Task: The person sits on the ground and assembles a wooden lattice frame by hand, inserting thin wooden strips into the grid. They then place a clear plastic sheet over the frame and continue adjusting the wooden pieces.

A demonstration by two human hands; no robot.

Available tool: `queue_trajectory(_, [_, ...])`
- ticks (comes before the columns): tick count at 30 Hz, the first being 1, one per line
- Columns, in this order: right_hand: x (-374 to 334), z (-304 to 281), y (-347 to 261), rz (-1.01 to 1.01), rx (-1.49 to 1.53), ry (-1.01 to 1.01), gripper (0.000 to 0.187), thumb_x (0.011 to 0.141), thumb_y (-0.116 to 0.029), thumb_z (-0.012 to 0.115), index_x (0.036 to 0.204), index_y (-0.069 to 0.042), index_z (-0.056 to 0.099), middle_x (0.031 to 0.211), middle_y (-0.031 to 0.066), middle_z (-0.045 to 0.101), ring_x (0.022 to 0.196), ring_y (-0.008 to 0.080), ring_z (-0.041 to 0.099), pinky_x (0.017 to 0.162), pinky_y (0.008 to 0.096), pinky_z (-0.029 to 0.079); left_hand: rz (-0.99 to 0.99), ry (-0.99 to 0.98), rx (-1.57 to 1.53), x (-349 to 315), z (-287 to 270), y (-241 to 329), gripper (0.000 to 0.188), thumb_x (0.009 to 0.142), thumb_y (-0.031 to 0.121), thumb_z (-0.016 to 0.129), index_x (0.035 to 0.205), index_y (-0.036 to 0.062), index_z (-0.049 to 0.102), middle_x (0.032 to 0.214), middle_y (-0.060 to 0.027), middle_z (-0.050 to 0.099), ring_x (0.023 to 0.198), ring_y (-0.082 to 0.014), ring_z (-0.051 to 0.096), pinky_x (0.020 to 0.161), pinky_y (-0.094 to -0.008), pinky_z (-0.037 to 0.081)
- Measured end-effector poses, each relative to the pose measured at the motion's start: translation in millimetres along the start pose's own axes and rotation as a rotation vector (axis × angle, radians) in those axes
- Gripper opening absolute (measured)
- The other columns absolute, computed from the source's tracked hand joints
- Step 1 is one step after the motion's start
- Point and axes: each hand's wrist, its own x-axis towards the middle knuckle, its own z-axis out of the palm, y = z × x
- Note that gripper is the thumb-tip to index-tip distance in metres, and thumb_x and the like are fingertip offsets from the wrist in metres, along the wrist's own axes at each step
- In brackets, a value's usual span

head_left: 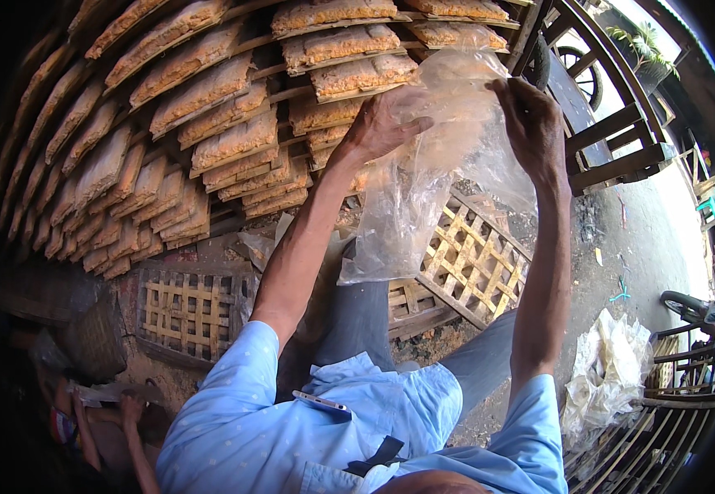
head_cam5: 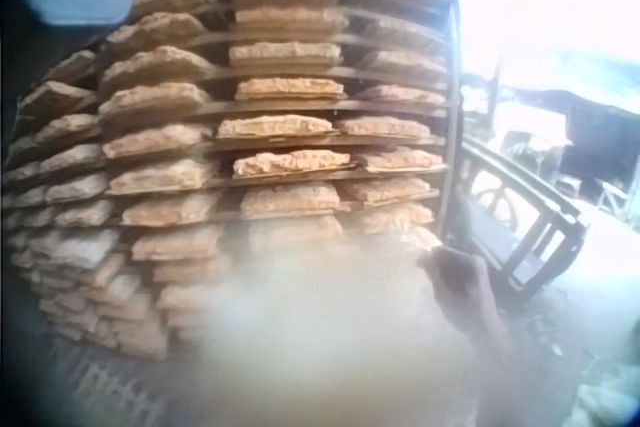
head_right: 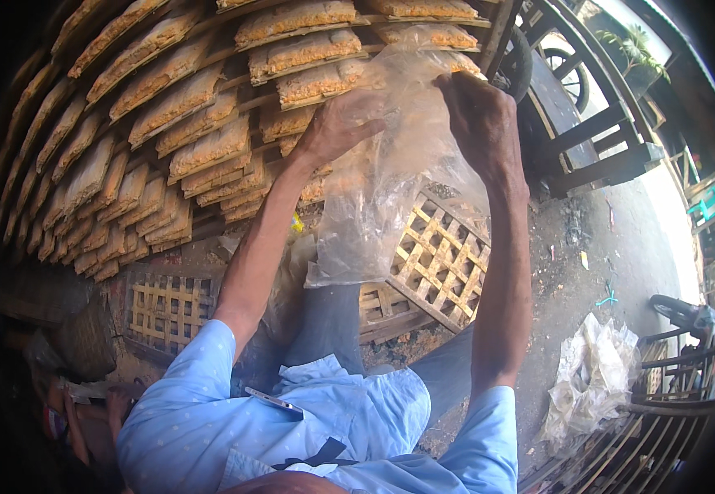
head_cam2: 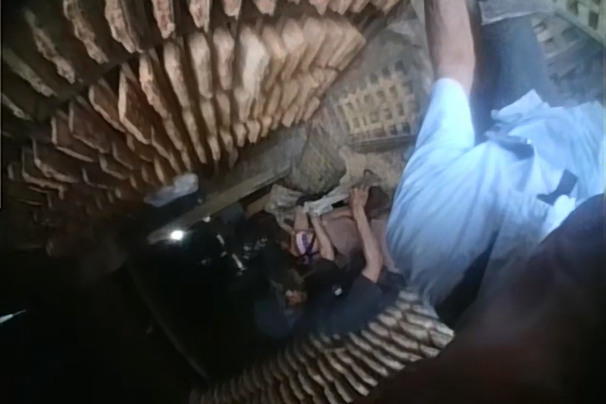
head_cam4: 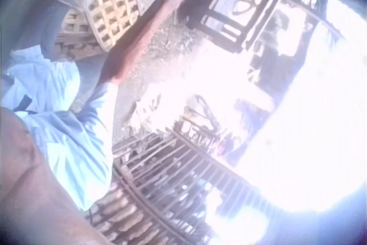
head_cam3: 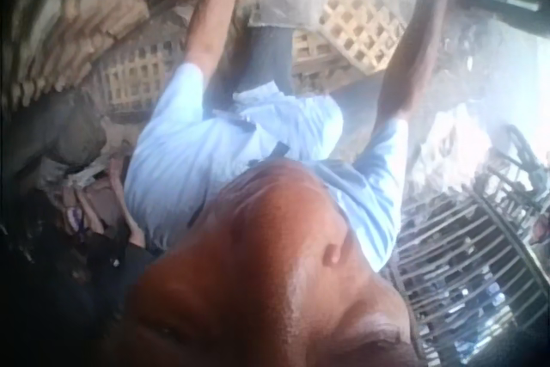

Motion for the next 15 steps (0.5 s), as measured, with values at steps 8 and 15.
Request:
queue_trajectory(8, [0.2,-26.9,13.8,0.015,-0.05,0.174,0.028,0.107,-0.027,0.066,0.101,-0.002,0.077,0.065,0.0101,0.061,0.059,0.014,0.048,0.059,0.035,0.045,-0.246,-0.298,0.464,-8.4,-16.0,-5.9,0.038,0.091,0.039,0.085,0.107,0.0046,0.083,0.093,-0.0085,0.082,0.083,-0.017,0.073,0.079,-0.0354,0.058])
queue_trajectory(15, [-11.0,-7.7,3.4,-0.19,0.061,0.033,0.022,0.105,-0.02,0.067,0.101,0.0,0.076,0.068,0.0137,0.062,0.06,0.0153,0.052,0.062,0.0367,0.049,-0.118,-0.135,0.114,-20.3,20.3,-21.9,0.03,0.09,0.028,0.087,0.113,0.0082,0.083,0.099,-0.0064,0.082,0.091,-0.0135,0.073,0.088,-0.0338,0.057])
